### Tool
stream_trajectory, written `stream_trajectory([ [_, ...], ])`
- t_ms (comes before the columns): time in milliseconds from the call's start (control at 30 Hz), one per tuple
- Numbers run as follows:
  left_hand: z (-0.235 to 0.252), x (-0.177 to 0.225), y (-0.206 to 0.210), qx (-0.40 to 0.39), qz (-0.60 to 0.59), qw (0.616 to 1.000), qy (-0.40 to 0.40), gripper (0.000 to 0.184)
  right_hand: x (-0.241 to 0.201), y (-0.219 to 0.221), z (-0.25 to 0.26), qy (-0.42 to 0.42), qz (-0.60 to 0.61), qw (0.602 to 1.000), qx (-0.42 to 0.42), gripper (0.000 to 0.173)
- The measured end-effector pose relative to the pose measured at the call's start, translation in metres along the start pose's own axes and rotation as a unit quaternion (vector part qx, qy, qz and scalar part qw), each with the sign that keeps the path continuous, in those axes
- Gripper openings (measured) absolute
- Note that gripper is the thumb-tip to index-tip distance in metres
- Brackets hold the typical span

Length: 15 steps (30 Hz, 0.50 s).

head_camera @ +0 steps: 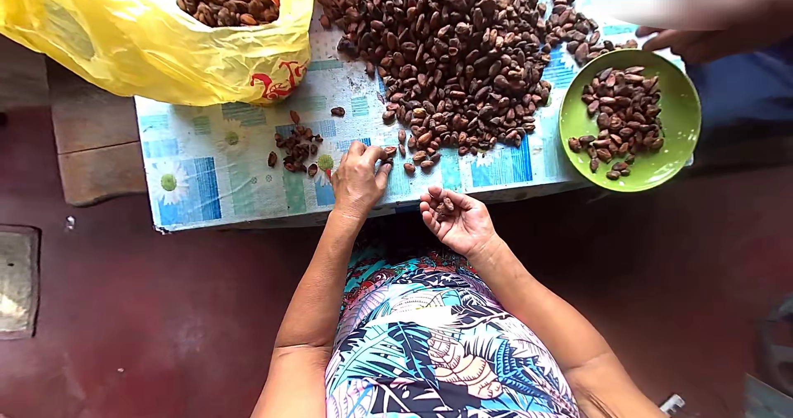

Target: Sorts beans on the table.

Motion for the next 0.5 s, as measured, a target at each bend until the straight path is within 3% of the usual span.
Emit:
stream_trajectory([
  [233,-0.007,0.003,0.006,0.078,0.021,0.996,0.039,0.02,-0.001,0.001,0.001,-0.008,-0.003,1.0,0.02,0.042],
  [500,-0.018,0.012,0.003,0.081,-0.061,0.992,0.081,0.019,-0.002,0.015,-0.001,-0.018,-0.016,1.0,-0.008,0.043],
])
Point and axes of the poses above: each hand's wrist, its own z-axis towards the middle knuckle, its own y-axis out of the palm, x = y × z, the point moved 8 cm from there along z, towards the middle knuckle, and after that the axes turned 4 degrees about -z, right-handed, at the moved point
